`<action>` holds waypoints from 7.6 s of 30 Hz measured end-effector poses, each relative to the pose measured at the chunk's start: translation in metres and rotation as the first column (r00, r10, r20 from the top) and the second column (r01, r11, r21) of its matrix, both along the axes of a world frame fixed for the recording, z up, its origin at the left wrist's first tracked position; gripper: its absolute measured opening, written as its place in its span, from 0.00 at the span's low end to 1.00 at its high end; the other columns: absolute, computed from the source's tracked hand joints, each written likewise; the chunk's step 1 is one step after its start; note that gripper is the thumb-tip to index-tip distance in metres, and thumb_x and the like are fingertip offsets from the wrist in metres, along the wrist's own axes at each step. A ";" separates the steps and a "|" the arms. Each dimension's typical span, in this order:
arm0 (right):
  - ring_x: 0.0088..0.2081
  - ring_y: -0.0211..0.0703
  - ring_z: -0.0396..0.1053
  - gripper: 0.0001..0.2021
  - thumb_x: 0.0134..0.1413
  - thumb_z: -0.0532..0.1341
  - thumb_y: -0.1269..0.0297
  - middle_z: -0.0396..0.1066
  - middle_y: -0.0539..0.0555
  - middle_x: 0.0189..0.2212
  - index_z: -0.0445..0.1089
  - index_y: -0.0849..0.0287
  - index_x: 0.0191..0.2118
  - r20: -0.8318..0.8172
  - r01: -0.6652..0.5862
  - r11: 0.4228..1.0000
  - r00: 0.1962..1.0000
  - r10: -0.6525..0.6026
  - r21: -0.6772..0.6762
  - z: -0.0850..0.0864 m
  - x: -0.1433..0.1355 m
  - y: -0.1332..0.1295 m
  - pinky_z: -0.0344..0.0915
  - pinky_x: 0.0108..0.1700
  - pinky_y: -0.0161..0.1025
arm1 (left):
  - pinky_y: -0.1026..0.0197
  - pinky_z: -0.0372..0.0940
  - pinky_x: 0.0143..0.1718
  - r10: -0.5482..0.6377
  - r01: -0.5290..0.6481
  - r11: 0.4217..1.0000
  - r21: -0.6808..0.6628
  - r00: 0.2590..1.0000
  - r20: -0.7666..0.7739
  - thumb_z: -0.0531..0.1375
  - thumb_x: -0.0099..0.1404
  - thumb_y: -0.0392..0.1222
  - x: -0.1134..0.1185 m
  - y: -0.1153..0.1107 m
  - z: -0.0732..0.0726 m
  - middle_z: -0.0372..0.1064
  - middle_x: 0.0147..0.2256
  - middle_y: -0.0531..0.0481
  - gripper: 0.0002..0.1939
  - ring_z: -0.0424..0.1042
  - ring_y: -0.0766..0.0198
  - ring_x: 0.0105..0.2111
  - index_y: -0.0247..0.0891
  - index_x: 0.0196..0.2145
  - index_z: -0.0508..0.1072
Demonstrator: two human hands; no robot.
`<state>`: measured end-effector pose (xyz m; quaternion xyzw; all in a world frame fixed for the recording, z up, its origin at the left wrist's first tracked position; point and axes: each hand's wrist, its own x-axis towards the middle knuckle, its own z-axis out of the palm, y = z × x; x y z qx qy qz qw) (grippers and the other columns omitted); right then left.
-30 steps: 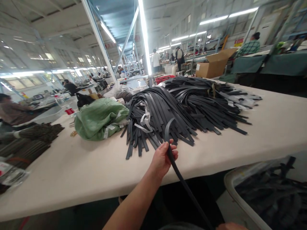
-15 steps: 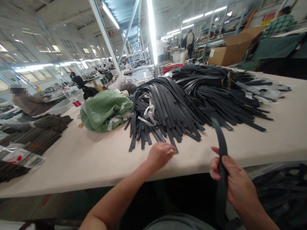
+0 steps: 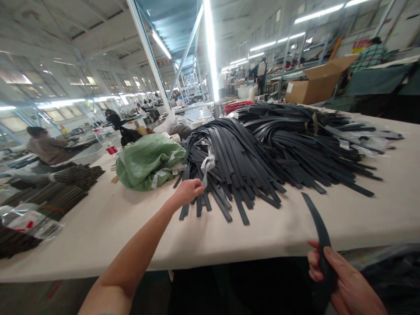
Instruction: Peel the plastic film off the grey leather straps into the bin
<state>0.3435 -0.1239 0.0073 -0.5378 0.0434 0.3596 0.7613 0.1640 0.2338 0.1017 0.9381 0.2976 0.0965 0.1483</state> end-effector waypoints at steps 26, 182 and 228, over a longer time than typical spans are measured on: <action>0.17 0.27 0.62 0.14 0.48 0.68 0.54 0.76 0.51 0.29 0.77 0.62 0.32 0.487 -0.912 0.410 0.345 0.802 -0.029 0.082 -0.134 0.181 0.59 0.19 0.28 | 0.55 0.70 0.44 0.554 0.194 0.399 -0.896 0.728 0.404 0.65 0.59 0.49 -0.139 -0.165 -0.043 0.79 0.33 0.46 0.17 0.78 0.59 0.35 0.34 0.40 0.77; 0.31 0.44 0.76 0.15 0.67 0.53 0.60 0.80 0.56 0.33 0.72 0.55 0.53 0.768 -0.294 0.743 -0.468 0.437 -0.602 0.047 -0.190 0.133 0.58 0.29 0.35 | 0.64 0.71 0.38 0.998 0.512 0.008 -0.859 -0.058 -0.025 0.68 0.59 0.41 -0.156 -0.229 -0.085 0.76 0.28 0.54 0.07 0.75 0.68 0.29 0.37 0.33 0.77; 0.28 0.41 0.70 0.18 0.58 0.58 0.64 0.76 0.50 0.28 0.70 0.55 0.55 0.550 -0.500 0.273 -0.570 0.611 -0.822 0.073 -0.207 0.162 0.61 0.30 0.36 | 0.64 0.70 0.33 0.967 0.614 -0.033 -0.788 -0.181 -0.182 0.62 0.66 0.35 -0.176 -0.221 -0.095 0.75 0.26 0.50 0.06 0.75 0.68 0.26 0.33 0.30 0.76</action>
